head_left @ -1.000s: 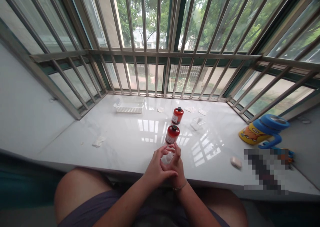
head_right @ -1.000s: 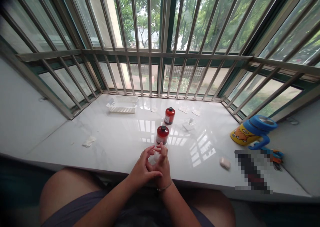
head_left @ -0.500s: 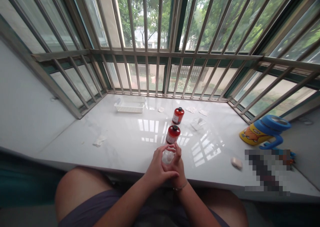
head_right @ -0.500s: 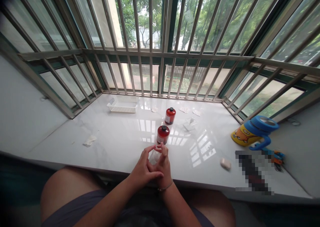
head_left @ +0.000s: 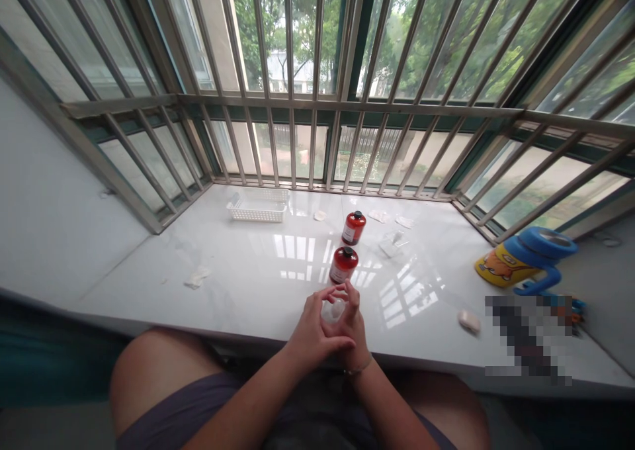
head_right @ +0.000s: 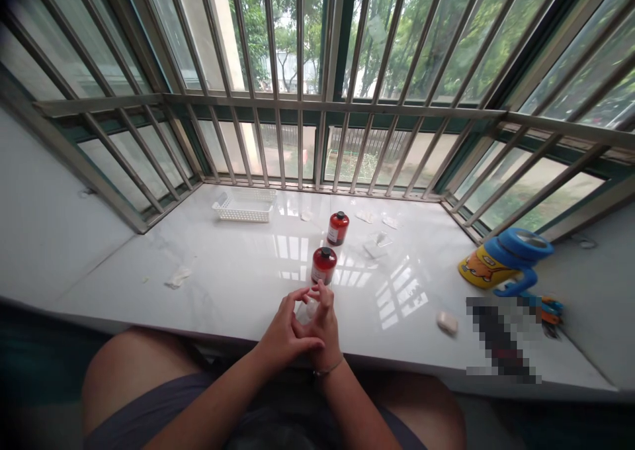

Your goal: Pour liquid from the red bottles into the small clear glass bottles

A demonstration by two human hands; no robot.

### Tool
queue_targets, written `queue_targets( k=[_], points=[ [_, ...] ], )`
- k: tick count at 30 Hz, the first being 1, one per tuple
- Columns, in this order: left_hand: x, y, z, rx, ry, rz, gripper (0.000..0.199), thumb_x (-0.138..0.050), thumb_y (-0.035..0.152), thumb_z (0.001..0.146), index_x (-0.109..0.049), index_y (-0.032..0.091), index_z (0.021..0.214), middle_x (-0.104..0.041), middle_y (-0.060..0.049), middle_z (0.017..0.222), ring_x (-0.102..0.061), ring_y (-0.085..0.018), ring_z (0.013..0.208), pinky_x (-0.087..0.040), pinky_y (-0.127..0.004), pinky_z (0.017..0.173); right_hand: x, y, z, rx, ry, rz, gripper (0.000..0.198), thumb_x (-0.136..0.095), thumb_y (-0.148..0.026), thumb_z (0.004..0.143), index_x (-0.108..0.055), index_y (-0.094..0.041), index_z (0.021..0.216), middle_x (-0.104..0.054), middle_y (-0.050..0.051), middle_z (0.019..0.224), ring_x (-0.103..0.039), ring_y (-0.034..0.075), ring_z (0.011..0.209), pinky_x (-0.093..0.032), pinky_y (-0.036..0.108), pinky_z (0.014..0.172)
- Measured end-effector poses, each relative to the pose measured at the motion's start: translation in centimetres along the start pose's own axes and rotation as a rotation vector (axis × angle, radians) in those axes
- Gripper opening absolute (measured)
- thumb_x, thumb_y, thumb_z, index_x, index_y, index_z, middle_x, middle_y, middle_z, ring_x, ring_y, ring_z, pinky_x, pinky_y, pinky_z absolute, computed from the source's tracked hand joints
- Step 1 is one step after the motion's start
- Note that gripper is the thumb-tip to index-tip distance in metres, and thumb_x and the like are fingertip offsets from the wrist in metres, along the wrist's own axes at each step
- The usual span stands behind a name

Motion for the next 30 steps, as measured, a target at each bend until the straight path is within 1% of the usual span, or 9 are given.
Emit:
queue_targets(
  k=[2,4,8,11,15,20,25,28,30],
  points=[
    [-0.23,-0.25,0.05,0.028,-0.033,0.005,0.110,-0.107,0.029,0.057,-0.052,0.031,0.153,-0.058,-0.012,0.146,-0.058,-0.035,0.133,-0.048,-0.058,0.118,0.00,-0.03,0.02,0.002,-0.001,-0.005,0.096,-0.076,-0.041,0.092,-0.018,-0.025,0.167,-0.058,0.018,0.132,-0.073,0.030,0.099,-0.068,0.054,0.078],
    [-0.44,-0.14,0.08,0.021,-0.061,0.006,0.109,-0.106,0.029,0.059,-0.053,0.033,0.153,-0.057,-0.011,0.147,-0.057,-0.035,0.134,-0.047,-0.058,0.119,0.01,-0.05,0.00,0.006,0.001,-0.013,0.095,-0.076,-0.042,0.092,-0.019,-0.025,0.167,-0.058,0.018,0.134,-0.073,0.030,0.098,-0.068,0.054,0.078],
    [-0.14,0.50,-0.02,-0.034,-0.014,0.000,0.107,-0.106,0.028,0.060,-0.052,0.032,0.152,-0.053,-0.011,0.154,-0.051,-0.036,0.144,-0.039,-0.059,0.126,0.01,-0.22,0.01,0.022,0.000,-0.016,0.096,-0.076,-0.044,0.093,-0.019,-0.026,0.167,-0.056,0.020,0.139,-0.074,0.030,0.100,-0.068,0.054,0.081],
    [-0.04,0.29,-0.01,-0.008,-0.002,0.001,0.108,-0.106,0.027,0.058,-0.053,0.030,0.152,-0.056,-0.011,0.148,-0.055,-0.036,0.138,-0.044,-0.059,0.121,0.03,-0.29,0.06,0.018,-0.002,-0.015,0.095,-0.076,-0.042,0.093,-0.019,-0.026,0.167,-0.057,0.018,0.136,-0.074,0.029,0.099,-0.069,0.053,0.079],
    [-0.40,-0.17,0.15,0.022,-0.065,0.008,0.107,-0.106,0.029,0.059,-0.054,0.033,0.153,-0.057,-0.011,0.146,-0.058,-0.035,0.134,-0.048,-0.057,0.118,0.10,-0.21,0.07,0.006,0.007,-0.020,0.092,-0.075,-0.042,0.093,-0.020,-0.026,0.166,-0.058,0.018,0.135,-0.073,0.029,0.099,-0.069,0.052,0.079],
    [-0.20,-0.03,-0.01,-0.043,-0.016,0.011,0.109,-0.106,0.031,0.060,-0.052,0.034,0.153,-0.054,-0.010,0.153,-0.052,-0.036,0.143,-0.041,-0.058,0.126,0.01,-0.33,0.12,0.034,-0.005,-0.014,0.096,-0.076,-0.042,0.093,-0.018,-0.025,0.168,-0.055,0.020,0.139,-0.074,0.028,0.100,-0.068,0.053,0.083],
    [-0.18,-0.44,0.20,0.044,-0.037,0.010,0.110,-0.107,0.030,0.057,-0.054,0.034,0.152,-0.058,-0.010,0.144,-0.058,-0.033,0.132,-0.050,-0.055,0.117,0.04,-0.33,0.18,0.027,-0.004,-0.024,0.095,-0.076,-0.037,0.091,-0.020,-0.027,0.167,-0.056,0.018,0.137,-0.074,0.028,0.098,-0.069,0.053,0.080],
    [-0.19,-0.31,0.44,0.060,-0.066,0.003,0.106,-0.107,0.028,0.057,-0.057,0.034,0.150,-0.060,-0.010,0.141,-0.058,-0.033,0.132,-0.050,-0.053,0.117,-0.01,-0.13,0.11,0.009,-0.007,-0.025,0.093,-0.075,-0.037,0.091,-0.022,-0.026,0.167,-0.057,0.018,0.137,-0.073,0.029,0.099,-0.069,0.052,0.080],
    [-0.22,-0.26,0.46,0.048,-0.065,-0.002,0.105,-0.107,0.028,0.057,-0.058,0.033,0.150,-0.059,-0.010,0.143,-0.057,-0.034,0.134,-0.047,-0.055,0.120,-0.02,-0.09,0.07,0.011,-0.011,-0.026,0.094,-0.076,-0.037,0.091,-0.022,-0.026,0.167,-0.057,0.019,0.139,-0.073,0.029,0.100,-0.068,0.052,0.081]
  ],
)
Point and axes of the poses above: each hand's wrist, its own z-axis towards the middle knuckle, its own x-axis out of the back of the hand, y = z × x, the point moved 9 cm from there along z, towards the middle knuckle
